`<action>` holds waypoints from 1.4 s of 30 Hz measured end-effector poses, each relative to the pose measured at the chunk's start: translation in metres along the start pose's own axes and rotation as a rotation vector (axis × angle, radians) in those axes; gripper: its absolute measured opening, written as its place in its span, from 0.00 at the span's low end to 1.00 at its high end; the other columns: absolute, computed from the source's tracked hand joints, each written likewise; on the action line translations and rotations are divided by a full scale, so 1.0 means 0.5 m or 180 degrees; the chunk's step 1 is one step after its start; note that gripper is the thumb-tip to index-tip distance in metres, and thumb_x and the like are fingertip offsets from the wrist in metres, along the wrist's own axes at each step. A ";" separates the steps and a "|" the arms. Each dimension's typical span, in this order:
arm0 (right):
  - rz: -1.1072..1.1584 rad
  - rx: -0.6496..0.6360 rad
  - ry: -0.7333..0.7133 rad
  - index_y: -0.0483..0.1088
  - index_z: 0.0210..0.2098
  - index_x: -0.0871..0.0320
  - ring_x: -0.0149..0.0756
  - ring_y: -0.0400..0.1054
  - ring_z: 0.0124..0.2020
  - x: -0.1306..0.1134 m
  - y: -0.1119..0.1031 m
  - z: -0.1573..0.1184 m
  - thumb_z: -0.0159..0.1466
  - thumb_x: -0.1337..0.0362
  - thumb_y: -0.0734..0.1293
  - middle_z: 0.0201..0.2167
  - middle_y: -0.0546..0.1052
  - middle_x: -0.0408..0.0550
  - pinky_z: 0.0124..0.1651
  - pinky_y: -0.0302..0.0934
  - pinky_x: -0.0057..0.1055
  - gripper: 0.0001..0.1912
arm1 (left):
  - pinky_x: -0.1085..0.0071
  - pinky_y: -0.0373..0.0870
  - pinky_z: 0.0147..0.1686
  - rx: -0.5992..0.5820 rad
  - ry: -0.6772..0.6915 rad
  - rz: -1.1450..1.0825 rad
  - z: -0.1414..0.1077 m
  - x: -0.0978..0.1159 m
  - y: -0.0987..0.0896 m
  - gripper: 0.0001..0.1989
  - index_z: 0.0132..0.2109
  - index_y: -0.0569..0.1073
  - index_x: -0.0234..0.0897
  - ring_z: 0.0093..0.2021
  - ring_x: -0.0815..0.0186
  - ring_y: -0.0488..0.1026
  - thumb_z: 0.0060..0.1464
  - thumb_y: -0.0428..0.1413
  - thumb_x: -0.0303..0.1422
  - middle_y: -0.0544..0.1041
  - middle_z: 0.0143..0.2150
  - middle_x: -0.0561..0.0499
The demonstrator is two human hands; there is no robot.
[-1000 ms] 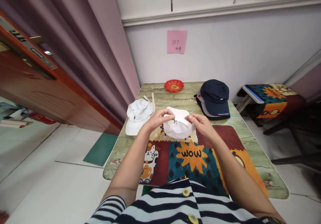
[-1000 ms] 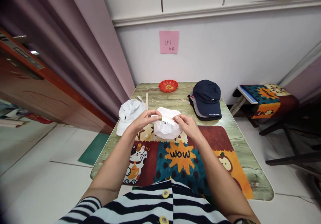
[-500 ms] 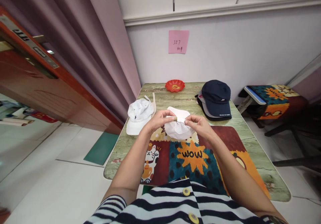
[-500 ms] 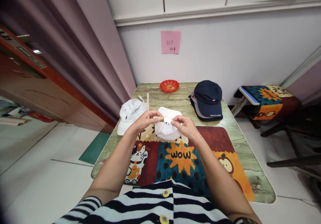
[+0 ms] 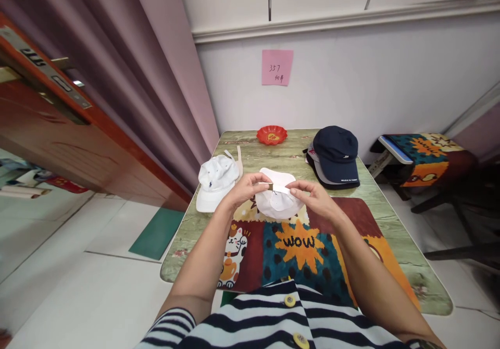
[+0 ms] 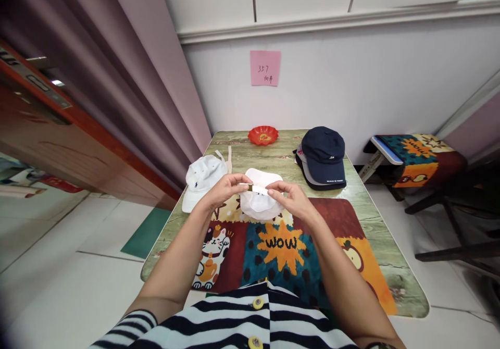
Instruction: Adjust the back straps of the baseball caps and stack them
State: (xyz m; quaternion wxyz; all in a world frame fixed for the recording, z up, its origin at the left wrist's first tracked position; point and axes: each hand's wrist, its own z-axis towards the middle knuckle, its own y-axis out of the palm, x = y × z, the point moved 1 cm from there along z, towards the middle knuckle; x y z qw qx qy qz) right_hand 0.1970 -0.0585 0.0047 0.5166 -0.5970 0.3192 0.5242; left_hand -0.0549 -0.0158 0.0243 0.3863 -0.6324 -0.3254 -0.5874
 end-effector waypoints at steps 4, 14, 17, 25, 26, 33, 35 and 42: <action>-0.0498 -0.0096 -0.0064 0.78 0.52 0.50 0.49 0.69 0.60 0.039 -0.057 -0.029 0.65 0.63 0.62 0.57 0.78 0.47 0.65 0.59 0.47 0.19 | 0.64 0.70 0.55 -0.0125 0.0104 0.0220 -0.017 0.008 -0.031 0.16 0.46 0.83 0.41 0.55 0.53 0.75 0.48 0.62 0.30 0.82 0.52 0.44; -0.1301 -0.0032 -0.0410 0.78 0.53 0.49 0.51 0.63 0.67 0.131 -0.010 -0.014 0.62 0.64 0.69 0.66 0.69 0.54 0.68 0.55 0.51 0.20 | 0.62 0.66 0.60 0.0535 0.0175 0.0623 -0.016 -0.067 -0.050 0.15 0.38 0.84 0.40 0.53 0.54 0.77 0.39 0.65 0.24 0.83 0.48 0.44; -0.0618 -0.0091 -0.0420 0.81 0.42 0.52 0.50 0.70 0.59 0.093 -0.008 -0.003 0.64 0.56 0.69 0.55 0.79 0.52 0.65 0.59 0.51 0.11 | 0.64 0.70 0.55 0.0415 0.0034 0.0158 -0.026 -0.037 -0.058 0.14 0.40 0.84 0.38 0.49 0.56 0.79 0.41 0.68 0.28 0.84 0.45 0.44; 0.1760 0.0538 0.0264 0.78 0.47 0.54 0.52 0.77 0.51 -0.003 -0.003 0.011 0.59 0.48 0.71 0.48 0.83 0.54 0.52 0.71 0.46 0.22 | 0.57 0.74 0.52 0.0845 0.0144 -0.2017 -0.040 0.019 -0.034 0.26 0.42 0.81 0.37 0.51 0.46 0.79 0.36 0.73 0.44 0.84 0.42 0.42; 0.2005 0.0560 0.0333 0.78 0.47 0.54 0.53 0.76 0.53 -0.003 0.008 0.017 0.60 0.49 0.70 0.50 0.82 0.54 0.53 0.71 0.47 0.21 | 0.55 0.74 0.53 0.0986 0.0151 -0.2212 -0.041 0.010 -0.015 0.27 0.43 0.81 0.37 0.53 0.44 0.78 0.37 0.72 0.49 0.84 0.42 0.42; 0.4055 0.0599 0.1092 0.77 0.45 0.58 0.45 0.80 0.48 0.077 0.070 0.044 0.66 0.66 0.64 0.38 0.85 0.50 0.60 0.70 0.45 0.12 | 0.48 0.66 0.64 0.0846 -0.0069 -0.3195 -0.055 -0.063 0.090 0.35 0.58 0.76 0.36 0.63 0.45 0.72 0.57 0.54 0.59 0.81 0.55 0.41; 0.4395 0.0606 0.1215 0.76 0.46 0.60 0.43 0.81 0.45 0.100 0.070 0.045 0.68 0.68 0.62 0.36 0.85 0.49 0.60 0.70 0.43 0.13 | 0.47 0.63 0.66 0.0836 -0.0130 -0.3398 -0.050 -0.069 0.087 0.31 0.61 0.74 0.36 0.64 0.45 0.72 0.60 0.55 0.53 0.80 0.57 0.42; 0.4590 0.0701 0.1447 0.75 0.49 0.63 0.42 0.81 0.45 0.127 0.054 0.049 0.71 0.66 0.58 0.37 0.85 0.51 0.60 0.70 0.43 0.16 | 0.44 0.60 0.68 0.0694 -0.0203 -0.3434 -0.036 -0.084 0.082 0.35 0.63 0.73 0.38 0.66 0.45 0.69 0.58 0.52 0.57 0.79 0.59 0.44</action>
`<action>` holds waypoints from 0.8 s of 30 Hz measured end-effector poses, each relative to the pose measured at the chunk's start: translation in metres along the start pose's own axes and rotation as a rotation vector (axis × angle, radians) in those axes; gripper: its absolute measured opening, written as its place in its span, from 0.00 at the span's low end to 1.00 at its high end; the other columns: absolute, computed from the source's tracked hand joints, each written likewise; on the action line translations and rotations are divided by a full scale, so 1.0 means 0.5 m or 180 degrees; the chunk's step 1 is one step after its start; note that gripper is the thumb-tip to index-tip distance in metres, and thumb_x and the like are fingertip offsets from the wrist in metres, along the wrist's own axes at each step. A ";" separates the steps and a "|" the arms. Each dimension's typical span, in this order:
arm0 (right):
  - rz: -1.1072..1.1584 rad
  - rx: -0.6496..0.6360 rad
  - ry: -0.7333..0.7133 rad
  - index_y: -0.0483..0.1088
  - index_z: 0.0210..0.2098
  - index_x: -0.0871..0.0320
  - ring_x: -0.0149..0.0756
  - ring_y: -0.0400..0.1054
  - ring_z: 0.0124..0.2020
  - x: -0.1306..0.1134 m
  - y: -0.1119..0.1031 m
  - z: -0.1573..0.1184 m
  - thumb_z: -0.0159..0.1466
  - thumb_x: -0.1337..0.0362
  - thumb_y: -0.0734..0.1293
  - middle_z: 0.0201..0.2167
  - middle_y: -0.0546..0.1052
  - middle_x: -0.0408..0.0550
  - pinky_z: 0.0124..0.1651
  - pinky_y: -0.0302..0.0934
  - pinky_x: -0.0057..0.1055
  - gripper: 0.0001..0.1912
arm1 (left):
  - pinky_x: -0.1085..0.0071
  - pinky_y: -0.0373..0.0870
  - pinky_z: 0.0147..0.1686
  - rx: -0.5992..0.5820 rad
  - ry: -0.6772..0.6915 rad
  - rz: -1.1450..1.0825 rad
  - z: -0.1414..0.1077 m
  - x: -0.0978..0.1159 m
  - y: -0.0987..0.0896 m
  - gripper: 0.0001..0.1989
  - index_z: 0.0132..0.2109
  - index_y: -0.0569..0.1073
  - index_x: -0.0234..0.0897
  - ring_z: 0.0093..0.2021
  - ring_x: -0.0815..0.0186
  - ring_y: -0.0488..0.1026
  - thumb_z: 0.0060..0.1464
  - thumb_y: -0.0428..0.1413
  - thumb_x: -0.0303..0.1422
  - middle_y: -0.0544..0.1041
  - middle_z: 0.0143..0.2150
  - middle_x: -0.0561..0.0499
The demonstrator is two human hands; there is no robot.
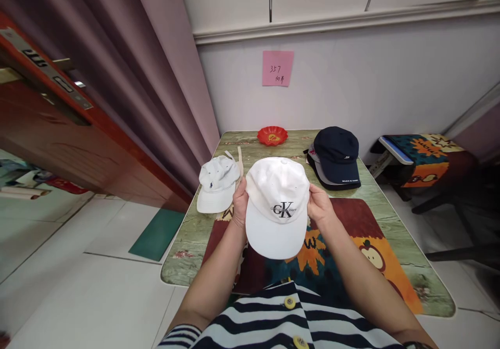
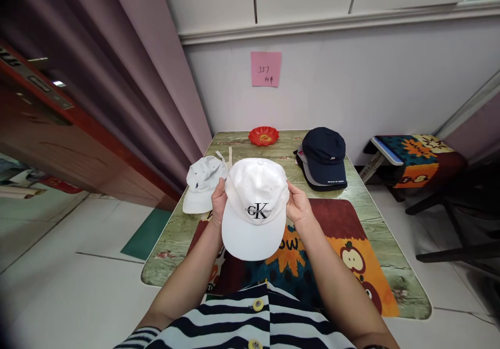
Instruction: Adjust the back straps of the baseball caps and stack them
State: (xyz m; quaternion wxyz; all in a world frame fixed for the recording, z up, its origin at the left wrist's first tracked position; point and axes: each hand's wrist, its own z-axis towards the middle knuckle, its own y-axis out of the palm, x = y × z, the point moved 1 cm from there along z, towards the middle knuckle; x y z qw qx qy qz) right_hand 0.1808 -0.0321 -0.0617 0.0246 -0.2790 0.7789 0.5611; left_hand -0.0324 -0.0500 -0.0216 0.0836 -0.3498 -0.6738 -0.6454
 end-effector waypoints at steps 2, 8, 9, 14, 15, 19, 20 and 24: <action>-0.0029 0.0008 -0.0057 0.75 0.52 0.63 0.42 0.80 0.47 -0.010 -0.002 0.002 0.71 0.66 0.58 0.37 0.85 0.51 0.61 0.69 0.44 0.17 | 0.44 0.61 0.68 -0.0056 -0.0245 0.0021 -0.008 -0.014 -0.009 0.34 0.61 0.74 0.36 0.65 0.44 0.70 0.58 0.55 0.56 0.80 0.58 0.43; -0.0161 0.0040 -0.0432 0.72 0.57 0.59 0.39 0.79 0.50 -0.051 -0.010 -0.010 0.72 0.65 0.59 0.41 0.85 0.47 0.63 0.68 0.42 0.18 | 0.50 0.65 0.67 0.0276 -0.0840 0.0293 -0.018 -0.031 -0.028 0.21 0.55 0.77 0.30 0.59 0.48 0.77 0.56 0.64 0.35 0.84 0.48 0.41; -0.0215 -0.0004 -0.0430 0.72 0.56 0.59 0.39 0.78 0.51 -0.048 -0.008 -0.021 0.73 0.63 0.59 0.43 0.85 0.48 0.62 0.68 0.41 0.17 | 0.50 0.66 0.67 0.0389 -0.0778 0.0280 -0.014 -0.028 -0.028 0.20 0.55 0.77 0.31 0.58 0.48 0.77 0.57 0.63 0.36 0.84 0.48 0.42; -0.0446 0.0100 0.0104 0.73 0.54 0.60 0.42 0.80 0.48 0.028 0.009 -0.106 0.71 0.55 0.65 0.45 0.84 0.52 0.55 0.74 0.42 0.18 | 0.52 0.68 0.65 0.0678 -0.0030 0.0272 0.022 -0.021 -0.013 0.19 0.54 0.77 0.35 0.59 0.51 0.77 0.58 0.64 0.39 0.84 0.50 0.44; -0.0451 0.0134 0.0099 0.72 0.56 0.58 0.41 0.80 0.47 0.044 0.014 -0.121 0.70 0.58 0.68 0.46 0.84 0.50 0.54 0.74 0.41 0.18 | 0.52 0.69 0.65 0.0682 0.0107 0.0291 0.029 -0.024 -0.008 0.20 0.55 0.76 0.36 0.60 0.51 0.76 0.58 0.64 0.39 0.84 0.51 0.44; -0.0441 0.0188 -0.0477 0.70 0.59 0.56 0.37 0.80 0.48 0.049 0.043 -0.148 0.62 0.72 0.73 0.50 0.83 0.48 0.51 0.76 0.32 0.27 | 0.57 0.73 0.62 0.0616 0.0375 0.0432 0.044 -0.045 0.012 0.23 0.56 0.76 0.38 0.59 0.54 0.77 0.59 0.63 0.45 0.82 0.55 0.45; -0.0452 0.0193 -0.0656 0.70 0.60 0.55 0.37 0.80 0.48 0.030 0.052 -0.147 0.61 0.73 0.74 0.50 0.83 0.48 0.50 0.76 0.31 0.29 | 0.58 0.75 0.59 0.0569 0.0358 0.0528 0.044 -0.052 0.013 0.24 0.54 0.77 0.38 0.57 0.54 0.78 0.59 0.61 0.50 0.82 0.54 0.44; -0.0502 0.0045 -0.1371 0.69 0.61 0.52 0.37 0.80 0.47 -0.098 0.089 -0.125 0.61 0.73 0.73 0.51 0.83 0.46 0.46 0.78 0.30 0.31 | 0.62 0.79 0.42 0.0512 0.0005 0.1554 0.036 -0.078 -0.022 0.31 0.44 0.79 0.33 0.39 0.57 0.82 0.55 0.58 0.60 0.84 0.42 0.39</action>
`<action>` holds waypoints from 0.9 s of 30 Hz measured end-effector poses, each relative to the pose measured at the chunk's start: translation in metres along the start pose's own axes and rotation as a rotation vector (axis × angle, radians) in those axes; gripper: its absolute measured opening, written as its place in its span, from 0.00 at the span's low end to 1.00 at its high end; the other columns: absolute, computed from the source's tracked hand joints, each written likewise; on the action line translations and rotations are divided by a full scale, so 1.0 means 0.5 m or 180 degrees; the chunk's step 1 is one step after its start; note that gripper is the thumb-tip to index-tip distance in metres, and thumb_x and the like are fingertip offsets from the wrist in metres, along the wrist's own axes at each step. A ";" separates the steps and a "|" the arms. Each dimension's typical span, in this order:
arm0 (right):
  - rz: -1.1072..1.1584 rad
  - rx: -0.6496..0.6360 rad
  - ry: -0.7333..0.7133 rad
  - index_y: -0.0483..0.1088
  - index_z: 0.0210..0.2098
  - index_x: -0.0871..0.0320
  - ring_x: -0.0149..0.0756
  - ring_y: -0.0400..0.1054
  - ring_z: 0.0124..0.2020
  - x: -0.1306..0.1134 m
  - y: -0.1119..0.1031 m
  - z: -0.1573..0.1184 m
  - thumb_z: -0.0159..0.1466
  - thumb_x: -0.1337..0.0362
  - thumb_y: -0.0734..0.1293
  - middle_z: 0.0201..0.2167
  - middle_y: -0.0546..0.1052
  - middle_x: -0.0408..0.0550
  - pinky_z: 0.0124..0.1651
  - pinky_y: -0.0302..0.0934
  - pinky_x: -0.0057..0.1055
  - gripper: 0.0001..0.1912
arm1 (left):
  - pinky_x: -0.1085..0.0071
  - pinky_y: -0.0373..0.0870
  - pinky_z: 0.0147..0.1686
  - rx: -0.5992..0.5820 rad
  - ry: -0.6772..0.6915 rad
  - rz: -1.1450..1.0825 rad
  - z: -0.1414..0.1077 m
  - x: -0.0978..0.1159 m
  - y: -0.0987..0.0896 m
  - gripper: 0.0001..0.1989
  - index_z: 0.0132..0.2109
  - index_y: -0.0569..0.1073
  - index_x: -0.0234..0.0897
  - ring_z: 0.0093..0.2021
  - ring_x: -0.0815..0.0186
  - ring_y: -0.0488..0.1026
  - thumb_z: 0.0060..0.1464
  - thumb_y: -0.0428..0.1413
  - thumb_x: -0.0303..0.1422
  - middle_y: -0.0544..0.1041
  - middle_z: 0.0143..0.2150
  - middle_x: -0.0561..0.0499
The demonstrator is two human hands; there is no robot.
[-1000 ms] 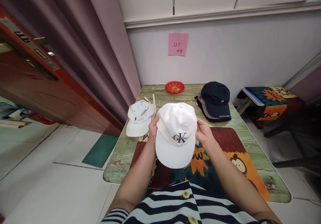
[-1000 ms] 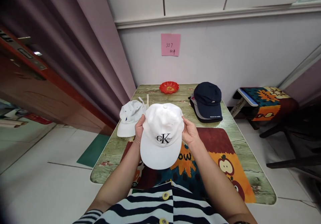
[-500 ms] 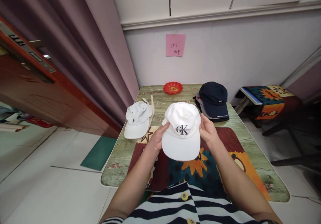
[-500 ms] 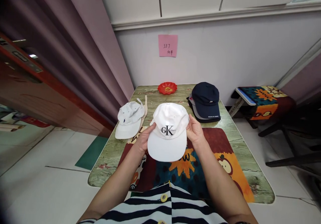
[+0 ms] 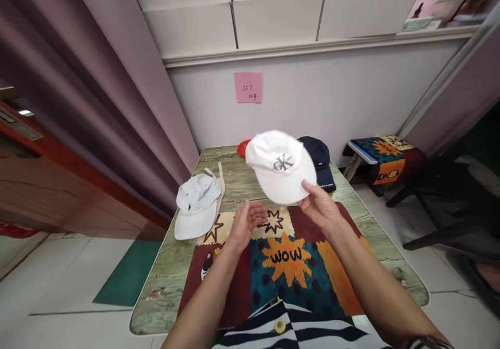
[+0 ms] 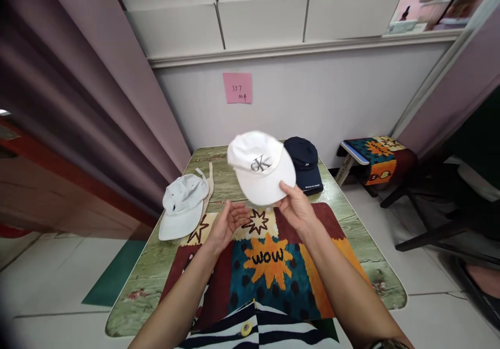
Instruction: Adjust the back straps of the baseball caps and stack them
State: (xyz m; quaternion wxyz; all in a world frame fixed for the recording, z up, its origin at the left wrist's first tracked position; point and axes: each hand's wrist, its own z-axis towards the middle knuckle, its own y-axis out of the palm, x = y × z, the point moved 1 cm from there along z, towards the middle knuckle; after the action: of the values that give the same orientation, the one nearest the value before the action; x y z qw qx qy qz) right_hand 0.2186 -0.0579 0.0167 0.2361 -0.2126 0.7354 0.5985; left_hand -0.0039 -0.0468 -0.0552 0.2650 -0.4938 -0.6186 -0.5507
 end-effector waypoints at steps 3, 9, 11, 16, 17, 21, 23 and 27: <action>0.0122 -0.0040 -0.0635 0.72 0.57 0.54 0.34 0.80 0.46 -0.092 -0.009 0.079 0.62 0.74 0.71 0.50 0.83 0.45 0.48 0.77 0.30 0.24 | 0.67 0.76 0.36 0.0393 0.0134 0.0857 0.002 -0.043 -0.039 0.27 0.37 0.78 0.34 0.32 0.62 0.79 0.47 0.66 0.56 0.83 0.34 0.43; -0.0346 0.1498 -0.0948 0.74 0.43 0.58 0.33 0.79 0.47 -0.146 -0.139 0.216 0.63 0.73 0.70 0.44 0.84 0.46 0.53 0.74 0.33 0.10 | 0.65 0.75 0.41 0.0311 0.0548 0.1248 0.007 -0.096 -0.079 0.24 0.38 0.77 0.36 0.35 0.61 0.80 0.49 0.64 0.54 0.83 0.33 0.45; -0.0483 0.1925 -0.0852 0.73 0.41 0.59 0.36 0.79 0.47 -0.121 -0.197 0.231 0.61 0.76 0.69 0.43 0.83 0.48 0.53 0.74 0.38 0.10 | 0.64 0.75 0.43 0.0257 0.0629 0.1324 0.004 -0.100 -0.081 0.22 0.39 0.77 0.37 0.37 0.60 0.80 0.51 0.63 0.52 0.82 0.34 0.46; -0.0767 0.2389 -0.0874 0.70 0.39 0.57 0.41 0.78 0.50 -0.066 -0.290 0.239 0.57 0.74 0.72 0.44 0.82 0.49 0.54 0.73 0.46 0.12 | 0.61 0.74 0.48 0.0183 0.0772 0.1411 -0.005 -0.108 -0.084 0.18 0.40 0.77 0.38 0.40 0.58 0.80 0.55 0.61 0.49 0.82 0.35 0.47; -0.0824 0.2402 -0.0900 0.70 0.39 0.57 0.42 0.78 0.51 -0.064 -0.297 0.243 0.57 0.74 0.72 0.45 0.82 0.50 0.54 0.73 0.47 0.13 | 0.61 0.74 0.48 0.0178 0.0779 0.1417 -0.005 -0.110 -0.085 0.18 0.40 0.77 0.38 0.41 0.58 0.80 0.55 0.61 0.49 0.82 0.35 0.47; -0.1125 0.2291 -0.1012 0.71 0.40 0.58 0.44 0.78 0.50 -0.076 -0.307 0.270 0.57 0.70 0.74 0.46 0.81 0.54 0.53 0.74 0.46 0.12 | 0.61 0.74 0.48 0.0154 0.0777 0.1387 -0.004 -0.114 -0.086 0.17 0.41 0.77 0.38 0.41 0.58 0.80 0.56 0.61 0.48 0.82 0.36 0.47; -0.1375 0.2231 -0.1089 0.71 0.41 0.59 0.43 0.78 0.49 -0.085 -0.309 0.280 0.58 0.67 0.74 0.47 0.81 0.54 0.51 0.75 0.44 0.13 | 0.61 0.74 0.48 0.0146 0.0802 0.1401 -0.006 -0.113 -0.085 0.17 0.41 0.77 0.38 0.40 0.58 0.80 0.56 0.61 0.48 0.82 0.36 0.47; -0.2266 0.2288 -0.1239 0.69 0.52 0.62 0.48 0.76 0.50 -0.092 -0.322 0.271 0.59 0.62 0.71 0.51 0.77 0.60 0.50 0.75 0.49 0.22 | 0.61 0.74 0.49 0.0136 0.0837 0.1448 -0.012 -0.108 -0.080 0.16 0.41 0.77 0.38 0.40 0.59 0.80 0.58 0.60 0.47 0.82 0.36 0.47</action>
State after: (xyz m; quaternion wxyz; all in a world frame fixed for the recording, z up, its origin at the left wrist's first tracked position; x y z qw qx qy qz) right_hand 0.3638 0.0453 -0.1047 0.6139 -0.2397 0.7190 0.2206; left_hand -0.0212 -0.0660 -0.1175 0.4705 -0.5387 -0.4633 -0.5232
